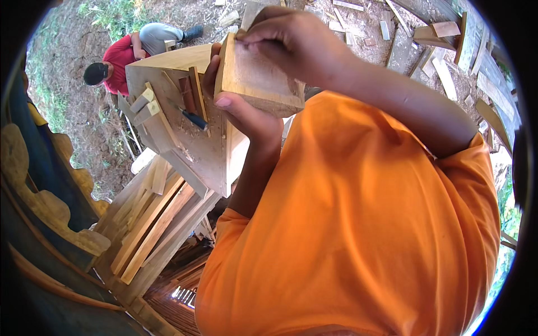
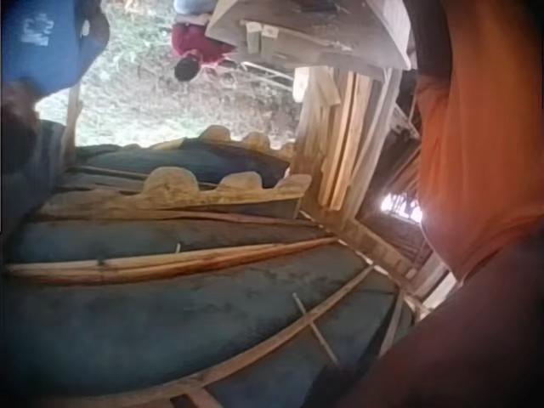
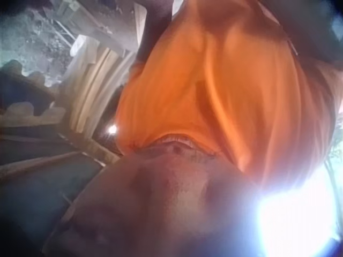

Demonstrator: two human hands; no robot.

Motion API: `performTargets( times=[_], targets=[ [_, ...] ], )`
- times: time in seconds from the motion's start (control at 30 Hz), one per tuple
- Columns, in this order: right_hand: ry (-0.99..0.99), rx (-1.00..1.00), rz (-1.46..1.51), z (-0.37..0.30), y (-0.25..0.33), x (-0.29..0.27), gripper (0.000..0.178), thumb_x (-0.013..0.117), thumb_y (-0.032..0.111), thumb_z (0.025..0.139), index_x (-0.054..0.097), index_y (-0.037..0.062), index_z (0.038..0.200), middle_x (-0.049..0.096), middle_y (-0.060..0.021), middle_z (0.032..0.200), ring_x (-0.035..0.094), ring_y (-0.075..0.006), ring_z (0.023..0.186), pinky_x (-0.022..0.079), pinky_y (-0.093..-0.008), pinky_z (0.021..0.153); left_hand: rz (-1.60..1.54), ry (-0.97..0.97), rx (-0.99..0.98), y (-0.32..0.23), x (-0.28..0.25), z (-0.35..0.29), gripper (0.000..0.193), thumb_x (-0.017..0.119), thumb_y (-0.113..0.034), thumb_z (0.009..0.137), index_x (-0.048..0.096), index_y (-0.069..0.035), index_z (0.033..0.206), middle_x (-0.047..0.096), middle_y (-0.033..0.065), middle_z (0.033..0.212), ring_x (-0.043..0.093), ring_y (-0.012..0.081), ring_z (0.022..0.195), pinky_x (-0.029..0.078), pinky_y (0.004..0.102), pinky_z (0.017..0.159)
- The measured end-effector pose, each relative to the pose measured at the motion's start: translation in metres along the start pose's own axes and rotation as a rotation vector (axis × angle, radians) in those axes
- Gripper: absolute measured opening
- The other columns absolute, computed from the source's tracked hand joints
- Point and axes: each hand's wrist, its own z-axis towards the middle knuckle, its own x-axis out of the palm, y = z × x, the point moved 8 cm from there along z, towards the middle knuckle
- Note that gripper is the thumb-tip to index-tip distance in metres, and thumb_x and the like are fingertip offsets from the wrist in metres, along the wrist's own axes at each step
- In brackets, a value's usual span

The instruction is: The person sands a small wooden block by hand using sandpaper and uses a knife-like tool to carve or scrape out a hollowed center of a wooden piece.

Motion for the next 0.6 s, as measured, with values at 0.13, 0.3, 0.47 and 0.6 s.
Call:
performTargets(
  times=[0.13,0.3,0.47,0.6],
  targets=[
    [0.141,0.054,0.138,-0.018,0.005,0.022,0.02,0.068,0.015,0.095,0.077,0.003,0.108,0.076,-0.0154,0.107,0.075,-0.0262,0.094,0.058,-0.0387,0.086,0.083,-0.026,0.018,0.008,-0.017,-0.002,0.082,0.035,-0.073,0.102,0.037,0.0,0.139,0.043,0.02,0.15,0.049,0.0328,0.136,0.044,0.0486,0.113],
    [0.211,0.223,0.549,-0.015,-0.016,0.005,0.013,0.067,0.006,0.098,0.075,-0.002,0.106,0.074,-0.0111,0.094,0.072,-0.0165,0.09,0.058,-0.0362,0.081,-0.031,0.005,-0.005,0.0,-0.015,0.007,0.082,0.036,-0.074,0.102,0.037,-0.001,0.14,0.044,0.0201,0.149,0.05,0.0328,0.135,0.045,0.0482,0.112],
    [0.064,-0.001,-0.005,-0.015,-0.005,0.015,0.016,0.069,0.006,0.097,0.075,-0.0009,0.11,0.074,-0.0157,0.1,0.072,-0.0249,0.088,0.057,-0.0334,0.081,0.347,-0.007,0.137,-0.011,-0.007,0.017,0.085,0.033,-0.075,0.102,0.04,-0.001,0.144,0.048,0.0184,0.145,0.053,0.0328,0.132,0.048,0.0488,0.109],
    [0.395,0.103,0.501,-0.019,0.0,0.017,0.017,0.067,0.004,0.099,0.074,-0.0014,0.113,0.075,-0.0126,0.1,0.072,-0.0186,0.091,0.057,-0.0338,0.082,0.098,-0.023,0.065,0.0,-0.021,0.019,0.089,0.037,-0.079,0.099,0.04,-0.002,0.143,0.05,0.0179,0.143,0.054,0.0333,0.131,0.048,0.0485,0.108]
  ],
)
